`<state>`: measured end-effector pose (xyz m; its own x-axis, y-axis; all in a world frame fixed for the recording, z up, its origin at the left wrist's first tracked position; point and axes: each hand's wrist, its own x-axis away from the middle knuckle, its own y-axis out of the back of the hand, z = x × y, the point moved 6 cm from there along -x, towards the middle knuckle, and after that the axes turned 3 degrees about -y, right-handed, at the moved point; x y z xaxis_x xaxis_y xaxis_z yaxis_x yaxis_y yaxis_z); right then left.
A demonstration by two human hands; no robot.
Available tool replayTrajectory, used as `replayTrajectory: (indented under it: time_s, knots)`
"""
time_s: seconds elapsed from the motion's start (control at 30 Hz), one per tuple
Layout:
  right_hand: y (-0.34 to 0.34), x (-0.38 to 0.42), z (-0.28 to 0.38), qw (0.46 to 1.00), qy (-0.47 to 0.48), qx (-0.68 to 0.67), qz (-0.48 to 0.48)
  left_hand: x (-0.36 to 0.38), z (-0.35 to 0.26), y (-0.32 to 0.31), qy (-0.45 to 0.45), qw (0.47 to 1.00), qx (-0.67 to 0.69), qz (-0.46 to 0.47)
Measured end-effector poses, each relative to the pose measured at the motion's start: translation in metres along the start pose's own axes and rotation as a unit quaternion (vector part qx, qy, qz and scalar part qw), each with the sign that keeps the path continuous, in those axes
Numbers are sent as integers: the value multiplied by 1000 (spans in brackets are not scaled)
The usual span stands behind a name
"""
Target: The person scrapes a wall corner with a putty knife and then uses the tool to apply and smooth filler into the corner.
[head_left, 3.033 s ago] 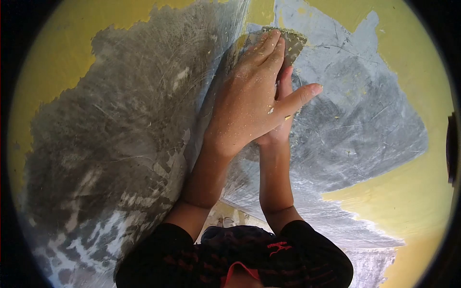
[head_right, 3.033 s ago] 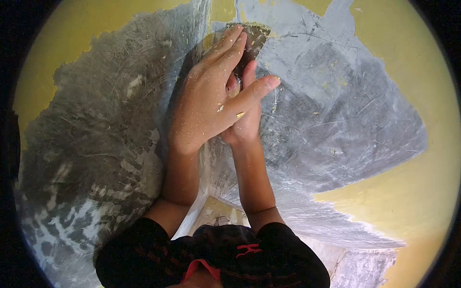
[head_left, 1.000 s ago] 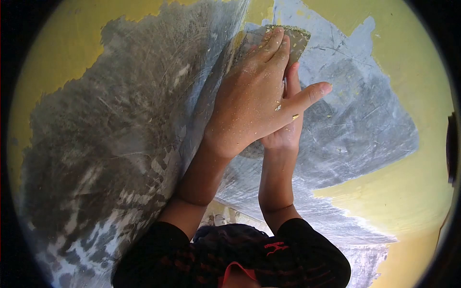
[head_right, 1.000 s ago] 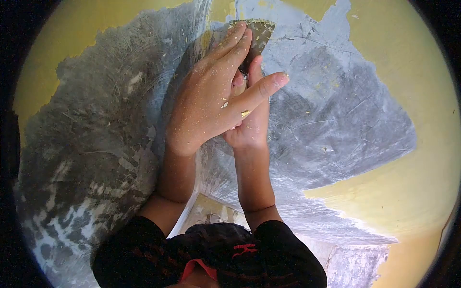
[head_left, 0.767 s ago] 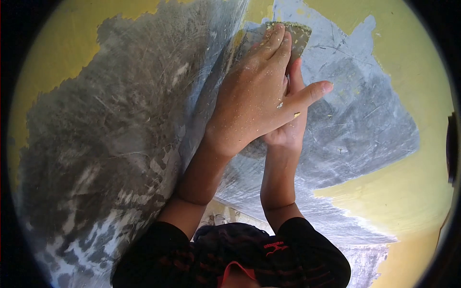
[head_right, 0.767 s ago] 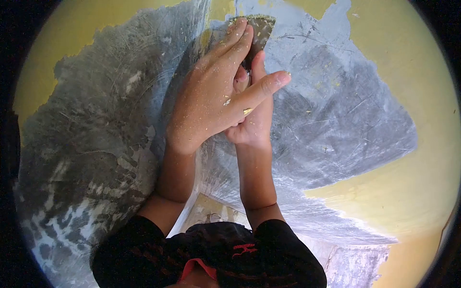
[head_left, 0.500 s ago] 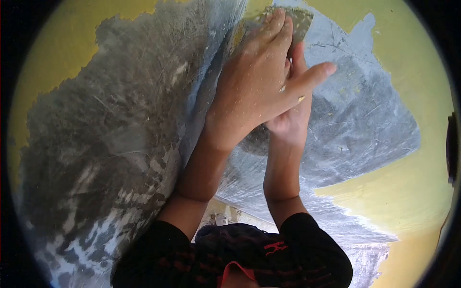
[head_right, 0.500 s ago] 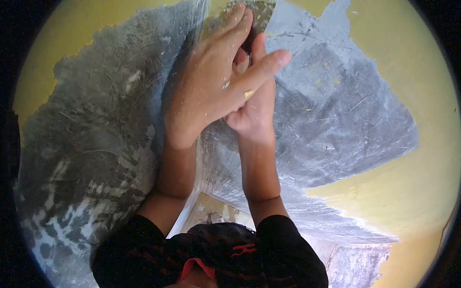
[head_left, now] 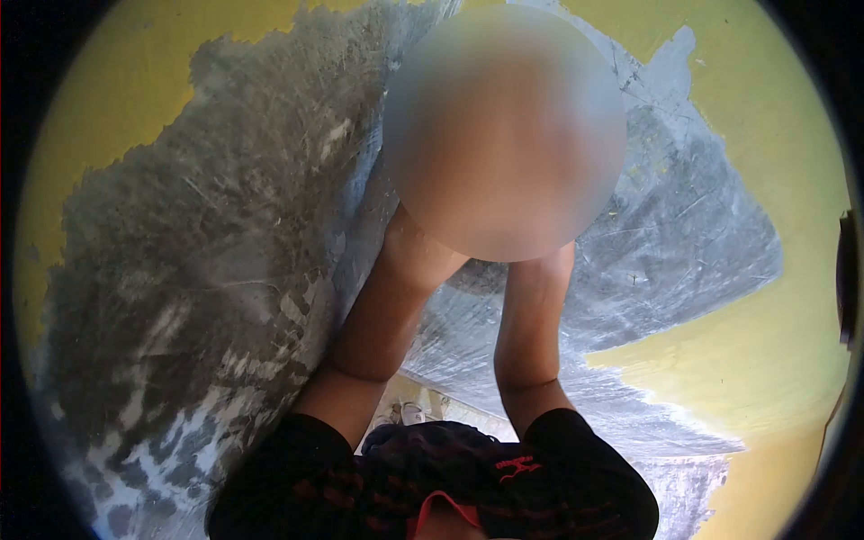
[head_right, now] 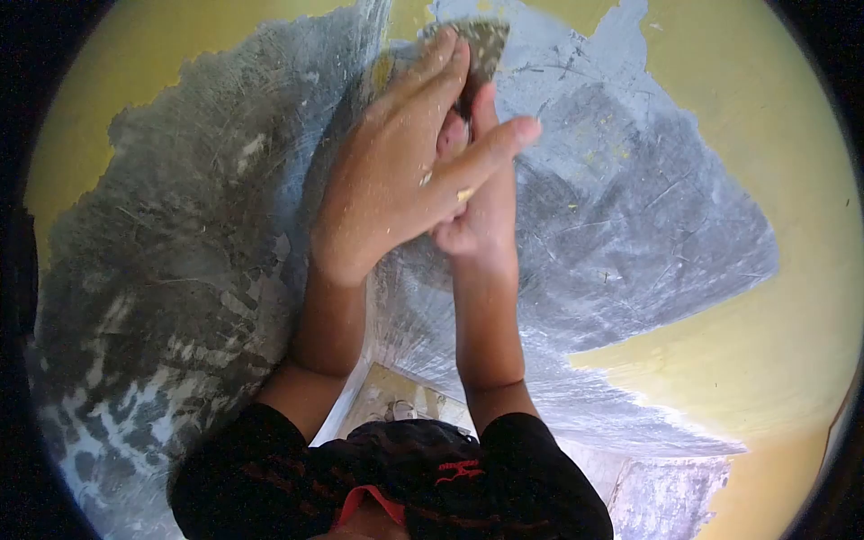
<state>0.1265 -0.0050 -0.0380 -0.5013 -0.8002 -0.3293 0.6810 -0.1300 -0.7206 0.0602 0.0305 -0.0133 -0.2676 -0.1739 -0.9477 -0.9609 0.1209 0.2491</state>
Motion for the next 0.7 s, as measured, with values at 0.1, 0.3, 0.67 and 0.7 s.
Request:
replayTrajectory:
  time_s: [0.1, 0.3, 0.67, 0.7]
  knots:
    - [36, -37, -4, 988, -96, -33, 114, -18, 2, 7, -5, 999, -8, -31]
    - [18, -20, -3, 986, -132, 61, 76, -21, -13, 10, 28, 999, 7, 25]
    - [12, -26, -2, 888, -177, -80, 417, -27, 4, 18, 108, 979, 166, 55]
    - [9, -29, 0, 905, -169, -69, 384, -29, 8, 13, 103, 980, 165, 52]
